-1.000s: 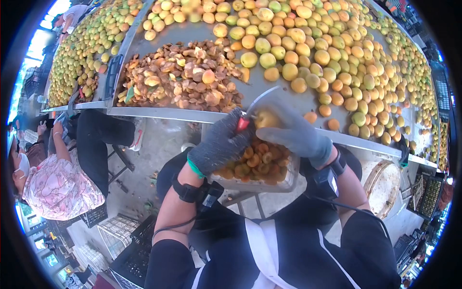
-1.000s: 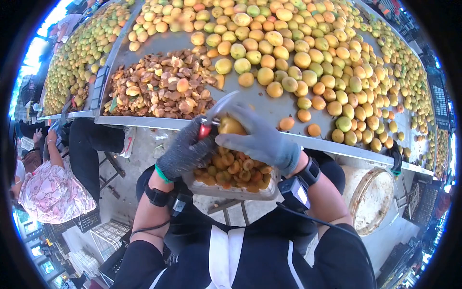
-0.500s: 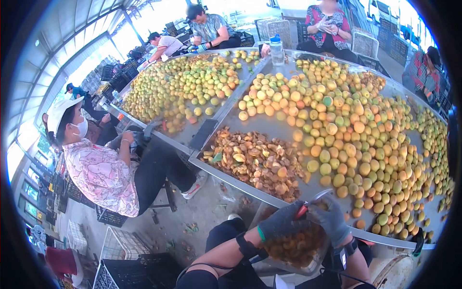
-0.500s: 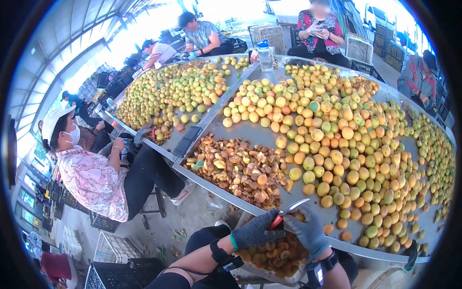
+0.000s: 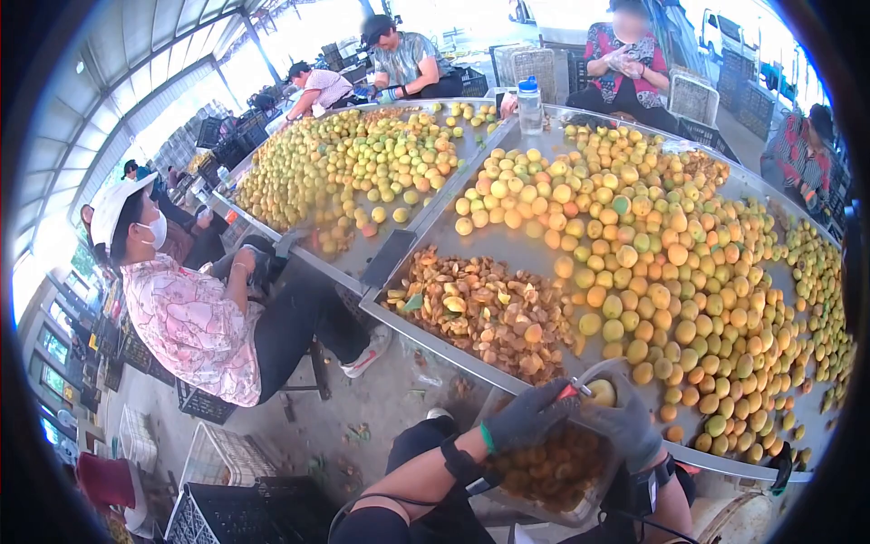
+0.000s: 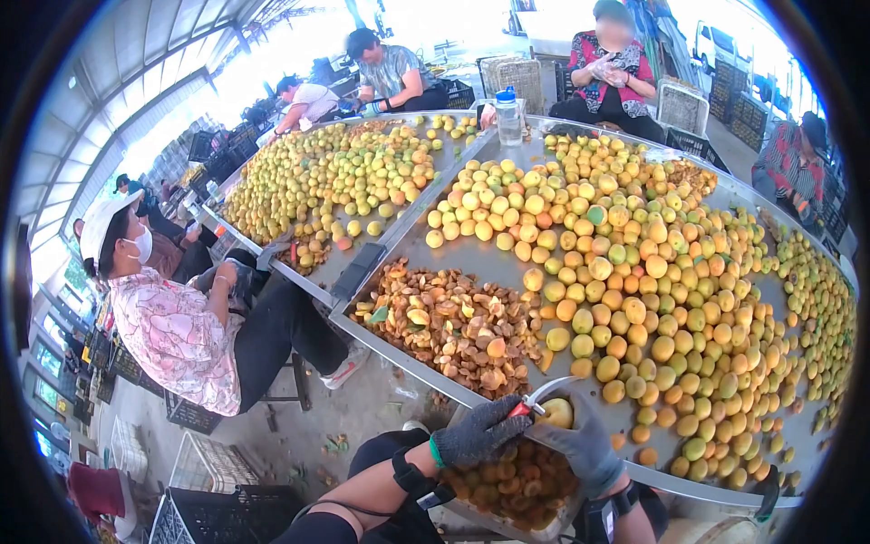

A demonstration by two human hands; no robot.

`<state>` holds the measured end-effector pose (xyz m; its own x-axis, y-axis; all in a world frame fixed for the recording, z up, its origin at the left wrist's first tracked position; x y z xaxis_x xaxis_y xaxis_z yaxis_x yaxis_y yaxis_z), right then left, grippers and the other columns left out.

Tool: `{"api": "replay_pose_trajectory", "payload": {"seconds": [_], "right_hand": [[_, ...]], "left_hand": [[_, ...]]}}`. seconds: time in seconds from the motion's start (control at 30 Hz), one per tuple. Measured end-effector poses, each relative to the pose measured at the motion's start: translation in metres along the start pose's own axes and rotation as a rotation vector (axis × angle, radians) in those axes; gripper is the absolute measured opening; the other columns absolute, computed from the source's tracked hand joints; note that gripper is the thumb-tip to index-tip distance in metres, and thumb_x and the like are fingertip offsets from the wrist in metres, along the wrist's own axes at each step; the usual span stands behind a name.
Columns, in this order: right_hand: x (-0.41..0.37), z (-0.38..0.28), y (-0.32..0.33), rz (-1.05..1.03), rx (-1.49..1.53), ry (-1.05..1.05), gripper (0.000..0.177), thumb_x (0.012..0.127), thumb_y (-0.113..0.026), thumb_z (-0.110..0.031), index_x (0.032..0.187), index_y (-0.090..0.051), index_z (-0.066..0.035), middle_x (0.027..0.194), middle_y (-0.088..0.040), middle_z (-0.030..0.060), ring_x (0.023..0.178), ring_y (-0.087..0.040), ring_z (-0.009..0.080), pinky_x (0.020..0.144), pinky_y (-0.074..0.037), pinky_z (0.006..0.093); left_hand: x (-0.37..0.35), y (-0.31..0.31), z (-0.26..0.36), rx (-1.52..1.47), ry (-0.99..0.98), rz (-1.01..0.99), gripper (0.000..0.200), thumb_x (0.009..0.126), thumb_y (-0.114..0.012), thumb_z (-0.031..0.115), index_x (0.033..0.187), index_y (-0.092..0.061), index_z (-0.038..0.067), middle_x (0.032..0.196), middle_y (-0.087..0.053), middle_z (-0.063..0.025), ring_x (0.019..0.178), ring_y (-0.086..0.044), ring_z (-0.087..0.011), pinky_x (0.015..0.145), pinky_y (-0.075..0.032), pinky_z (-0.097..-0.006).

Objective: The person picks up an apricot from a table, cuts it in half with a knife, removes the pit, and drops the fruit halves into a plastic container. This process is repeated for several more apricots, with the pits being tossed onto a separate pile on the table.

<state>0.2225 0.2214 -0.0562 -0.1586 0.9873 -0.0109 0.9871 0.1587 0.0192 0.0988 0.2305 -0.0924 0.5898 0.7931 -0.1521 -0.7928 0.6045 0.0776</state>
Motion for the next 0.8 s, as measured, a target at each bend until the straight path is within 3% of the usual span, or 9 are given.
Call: {"api": "replay_pose_trajectory", "payload": {"seconds": [0.1, 0.17, 0.2, 0.27, 0.3, 0.4, 0.5, 0.63, 0.8], "right_hand": [[0.009, 0.014, -0.001, -0.021, -0.166, -0.087, 0.035, 0.085, -0.07, -0.011, 0.114, -0.054, -0.001, 0.097, -0.06, 0.0028, 0.089, -0.057, 0.0113, 0.08, -0.049, 0.0248], [0.004, 0.031, 0.0, 0.053, 0.001, -0.122, 0.03, 0.085, -0.069, -0.011, 0.11, -0.055, -0.002, 0.097, -0.06, 0.0034, 0.087, -0.058, 0.0113, 0.076, -0.049, 0.0249], [0.004, 0.032, -0.009, -0.013, -0.005, -0.12, 0.03, 0.085, -0.069, -0.011, 0.11, -0.055, -0.002, 0.097, -0.06, 0.0034, 0.087, -0.058, 0.0113, 0.076, -0.049, 0.0249], [0.002, 0.044, -0.004, 0.056, 0.131, -0.178, 0.03, 0.086, -0.068, -0.015, 0.11, -0.054, -0.003, 0.096, -0.059, 0.0033, 0.084, -0.057, 0.0105, 0.072, -0.049, 0.0246], [0.002, 0.053, -0.006, 0.01, 0.124, -0.186, 0.03, 0.086, -0.068, -0.015, 0.11, -0.054, -0.003, 0.096, -0.059, 0.0033, 0.084, -0.057, 0.0105, 0.072, -0.049, 0.0246], [0.006, 0.062, 0.004, 0.01, 0.046, -0.068, 0.032, 0.091, -0.064, -0.022, 0.113, -0.051, -0.003, 0.095, -0.056, 0.0021, 0.08, -0.053, 0.0092, 0.07, -0.047, 0.0236], [0.007, 0.055, -0.001, -0.004, 0.189, -0.057, 0.024, 0.093, -0.055, -0.01, 0.114, -0.051, -0.001, 0.098, -0.061, 0.0043, 0.084, -0.059, 0.0113, 0.075, -0.049, 0.0242], [0.003, 0.027, -0.026, -0.061, 0.393, -0.187, 0.041, 0.079, -0.061, -0.005, 0.119, -0.05, -0.001, 0.102, -0.061, 0.0051, 0.085, -0.061, 0.0139, 0.077, -0.051, 0.026], [0.004, 0.033, -0.005, -0.01, 0.132, -0.171, 0.042, 0.073, -0.066, -0.004, 0.113, -0.053, -0.004, 0.098, -0.058, 0.0026, 0.084, -0.056, 0.0111, 0.076, -0.048, 0.0244]], "left_hand": [[0.006, 0.004, -0.007, -0.116, 0.081, 0.03, 0.027, 0.1, -0.053, 0.028, 0.116, -0.054, 0.007, 0.08, -0.056, -0.0025, 0.065, -0.053, -0.0088, 0.057, -0.045, -0.027], [0.004, 0.005, 0.015, 0.184, -0.268, 0.116, 0.027, 0.099, -0.052, 0.028, 0.114, -0.053, 0.006, 0.082, -0.058, -0.0111, 0.072, -0.058, -0.0199, 0.066, -0.047, -0.0349], [0.007, 0.011, 0.007, 0.182, -0.257, 0.182, 0.027, 0.099, -0.052, 0.028, 0.114, -0.053, 0.006, 0.082, -0.058, -0.0111, 0.072, -0.058, -0.0199, 0.066, -0.047, -0.0349], [0.017, -0.001, -0.012, 0.192, -0.219, 0.048, 0.028, 0.098, -0.051, 0.029, 0.111, -0.053, 0.004, 0.088, -0.06, -0.0195, 0.082, -0.06, -0.0323, 0.074, -0.046, -0.0412], [0.018, 0.005, -0.016, 0.184, -0.208, 0.094, 0.028, 0.098, -0.051, 0.029, 0.111, -0.053, 0.004, 0.088, -0.06, -0.0195, 0.082, -0.06, -0.0323, 0.074, -0.046, -0.0412], [0.02, -0.003, -0.016, 0.256, -0.208, 0.029, 0.029, 0.098, -0.052, 0.029, 0.109, -0.052, 0.003, 0.093, -0.061, -0.0231, 0.09, -0.06, -0.0402, 0.076, -0.047, -0.043], [0.019, -0.006, -0.007, 0.211, -0.236, -0.009, 0.028, 0.097, -0.052, 0.027, 0.112, -0.051, 0.004, 0.094, -0.061, -0.0238, 0.089, -0.06, -0.0407, 0.076, -0.047, -0.0434], [0.017, -0.001, 0.003, 0.25, -0.235, 0.038, 0.027, 0.096, -0.053, 0.024, 0.115, -0.049, 0.005, 0.094, -0.061, -0.0222, 0.086, -0.06, -0.0381, 0.076, -0.047, -0.0421], [0.016, -0.006, -0.004, 0.142, -0.201, -0.01, 0.027, 0.094, -0.053, 0.018, 0.118, -0.048, 0.007, 0.094, -0.059, -0.0173, 0.082, -0.058, -0.0274, 0.076, -0.047, -0.0396]]}}
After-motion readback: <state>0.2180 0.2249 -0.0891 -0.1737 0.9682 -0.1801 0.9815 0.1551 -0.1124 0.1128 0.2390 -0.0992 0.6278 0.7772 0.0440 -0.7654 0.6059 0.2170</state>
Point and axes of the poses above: each hand's wrist, its own x-axis towards the middle knuckle, its own y-axis out of the back of the hand, z = x × y, the point moved 10 cm from there along x, towards the middle knuckle
